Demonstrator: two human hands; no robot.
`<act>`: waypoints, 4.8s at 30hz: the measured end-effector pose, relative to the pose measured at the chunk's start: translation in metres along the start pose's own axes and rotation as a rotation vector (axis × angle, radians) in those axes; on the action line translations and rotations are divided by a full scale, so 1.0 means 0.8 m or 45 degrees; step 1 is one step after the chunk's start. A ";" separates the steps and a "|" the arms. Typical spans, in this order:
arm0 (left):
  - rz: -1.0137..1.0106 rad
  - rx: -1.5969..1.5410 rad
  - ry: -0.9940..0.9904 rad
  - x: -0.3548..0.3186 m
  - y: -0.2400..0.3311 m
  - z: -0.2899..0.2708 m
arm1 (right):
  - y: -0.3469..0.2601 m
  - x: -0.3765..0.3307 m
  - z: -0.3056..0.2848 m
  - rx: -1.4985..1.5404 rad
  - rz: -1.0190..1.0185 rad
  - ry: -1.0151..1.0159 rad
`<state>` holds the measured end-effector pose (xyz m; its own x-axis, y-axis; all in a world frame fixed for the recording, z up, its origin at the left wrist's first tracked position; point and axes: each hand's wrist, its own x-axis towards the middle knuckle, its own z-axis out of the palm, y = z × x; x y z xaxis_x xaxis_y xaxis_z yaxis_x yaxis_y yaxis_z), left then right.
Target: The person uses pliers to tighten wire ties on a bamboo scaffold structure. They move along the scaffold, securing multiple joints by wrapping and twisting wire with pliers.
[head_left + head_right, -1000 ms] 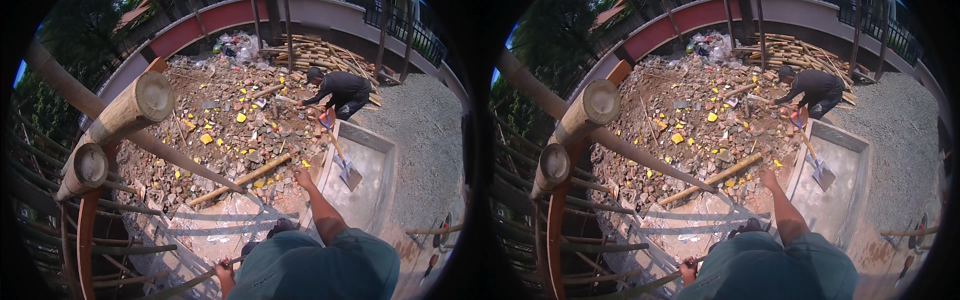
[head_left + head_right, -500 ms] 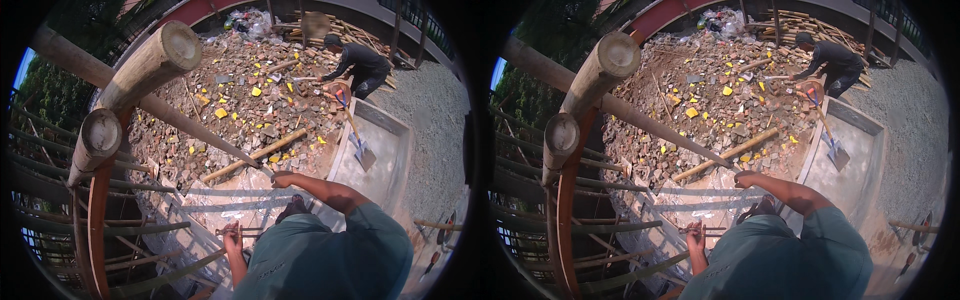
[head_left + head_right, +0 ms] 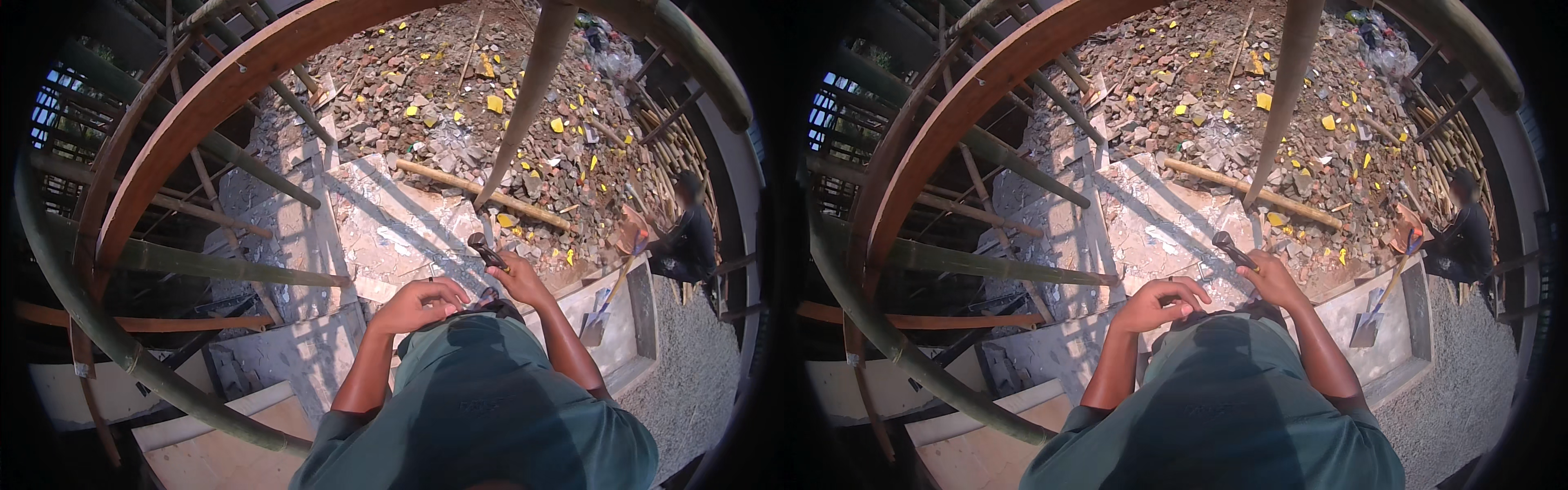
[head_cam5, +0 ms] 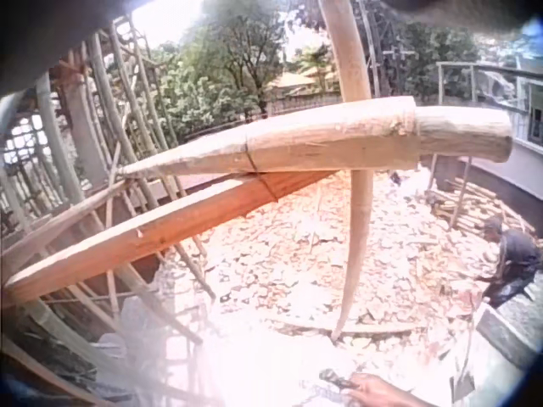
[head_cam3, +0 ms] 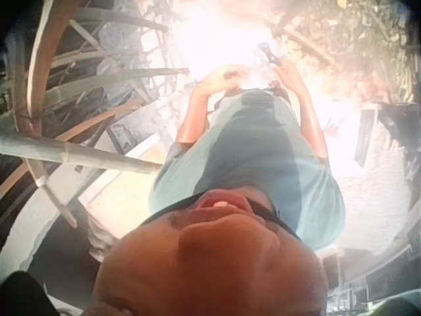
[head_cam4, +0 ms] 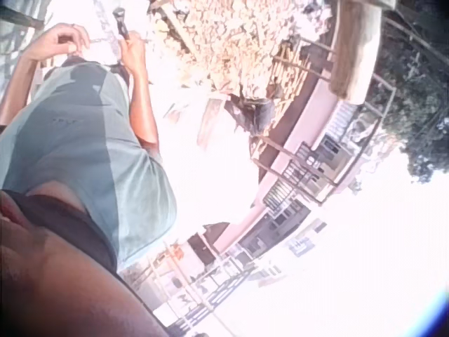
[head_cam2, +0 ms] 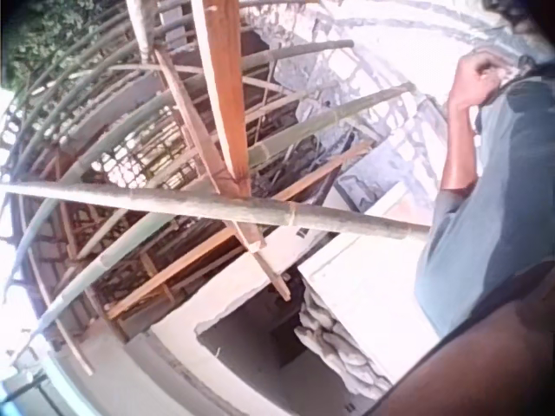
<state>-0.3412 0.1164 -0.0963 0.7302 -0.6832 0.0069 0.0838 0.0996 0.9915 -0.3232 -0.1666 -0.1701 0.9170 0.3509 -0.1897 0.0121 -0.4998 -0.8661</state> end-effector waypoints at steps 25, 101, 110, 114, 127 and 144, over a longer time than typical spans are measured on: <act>0.877 -0.649 -0.358 -0.036 0.144 0.032 | -0.341 -0.018 -0.099 0.661 -1.736 -1.028; 0.254 0.134 2.969 -0.340 -0.154 -0.414 | 0.065 0.259 0.177 -0.234 0.261 -0.598; -0.227 0.027 3.099 -0.272 -0.353 -0.403 | -0.014 0.298 0.270 1.139 -0.074 -1.838; -0.419 -0.327 3.169 -0.212 -0.404 -0.418 | -0.015 0.330 0.267 1.581 0.138 -1.874; -0.275 -0.282 2.408 -0.043 -0.435 -0.679 | 0.088 0.549 0.156 1.002 0.645 -1.933; -0.879 -0.915 1.186 0.282 -0.457 -0.722 | 0.349 0.771 0.141 0.066 1.109 -0.035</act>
<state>0.1846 0.3433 -0.5327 0.5549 -0.0384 -0.8310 0.7369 0.4862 0.4696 0.2008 0.0000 -0.5813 0.5815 -0.1197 -0.8047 -0.7075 -0.5628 -0.4275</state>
